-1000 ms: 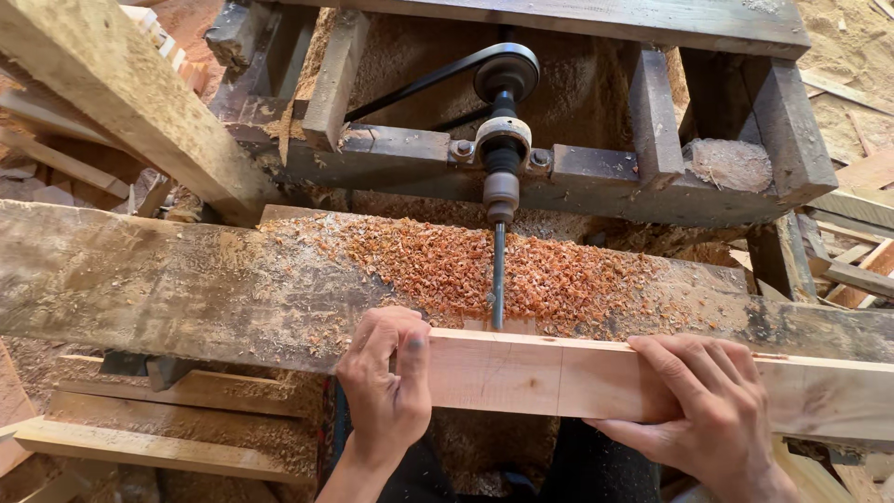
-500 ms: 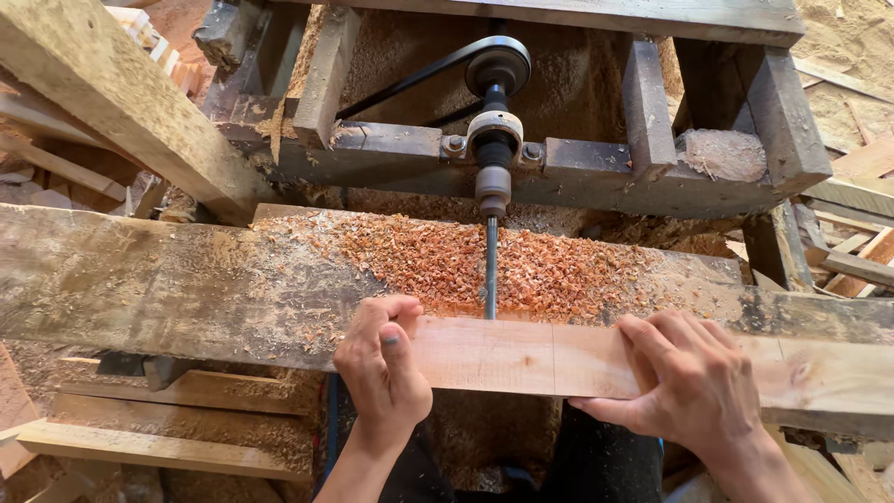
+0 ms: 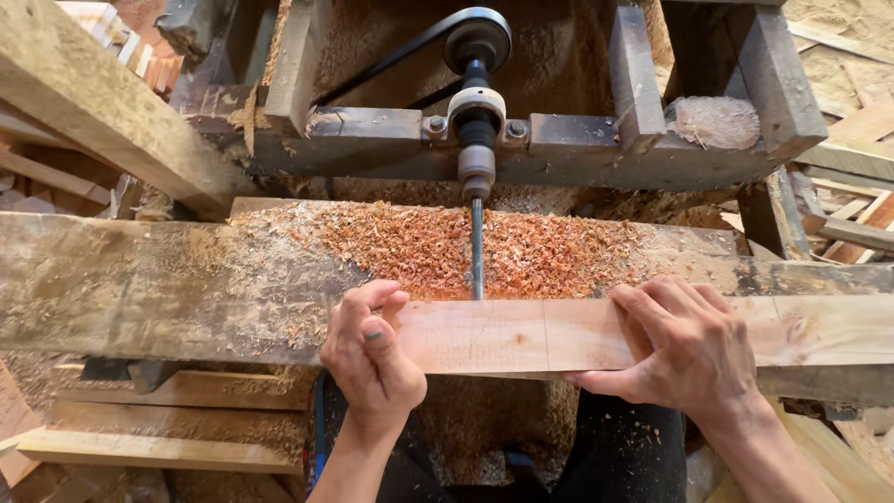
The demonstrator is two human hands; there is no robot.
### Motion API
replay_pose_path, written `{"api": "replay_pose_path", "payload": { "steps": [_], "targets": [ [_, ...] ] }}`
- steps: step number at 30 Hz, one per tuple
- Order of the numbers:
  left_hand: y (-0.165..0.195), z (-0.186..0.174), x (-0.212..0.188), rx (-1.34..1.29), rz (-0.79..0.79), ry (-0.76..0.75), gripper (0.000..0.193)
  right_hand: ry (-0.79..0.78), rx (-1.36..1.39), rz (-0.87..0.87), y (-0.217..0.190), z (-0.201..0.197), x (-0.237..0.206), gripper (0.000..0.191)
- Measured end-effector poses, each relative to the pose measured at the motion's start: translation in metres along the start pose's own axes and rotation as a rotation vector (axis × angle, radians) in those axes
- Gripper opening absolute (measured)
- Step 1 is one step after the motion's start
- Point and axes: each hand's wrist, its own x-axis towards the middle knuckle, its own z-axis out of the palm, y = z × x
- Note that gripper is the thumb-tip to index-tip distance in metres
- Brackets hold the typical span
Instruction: The person uses a foot-powered drill press to bore a series of holes along a marked line on a wooden plank. They repeatedly position the plank under the drill bit, operate the pedal to lower the bit, and advance the plank to create overlapping holes that form elongated slots.
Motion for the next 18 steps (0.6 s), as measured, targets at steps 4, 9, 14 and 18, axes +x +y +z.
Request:
{"api": "replay_pose_path", "payload": {
  "steps": [4,9,14,18],
  "targets": [
    [-0.001,-0.002,0.001,0.048,-0.005,-0.016,0.053,-0.078,-0.019,0.039,-0.004,-0.004,0.006,0.088],
    [0.001,-0.003,0.001,0.083,-0.026,-0.046,0.048,-0.035,-0.005,0.029,-0.006,-0.007,0.008,0.081],
    [0.003,-0.001,0.003,0.055,-0.072,-0.026,0.044,-0.038,0.020,0.018,0.002,0.000,0.006,0.090],
    [0.004,-0.001,0.004,0.093,-0.056,-0.035,0.043,-0.030,0.016,0.010,0.006,0.003,0.005,0.093]
  ]
}}
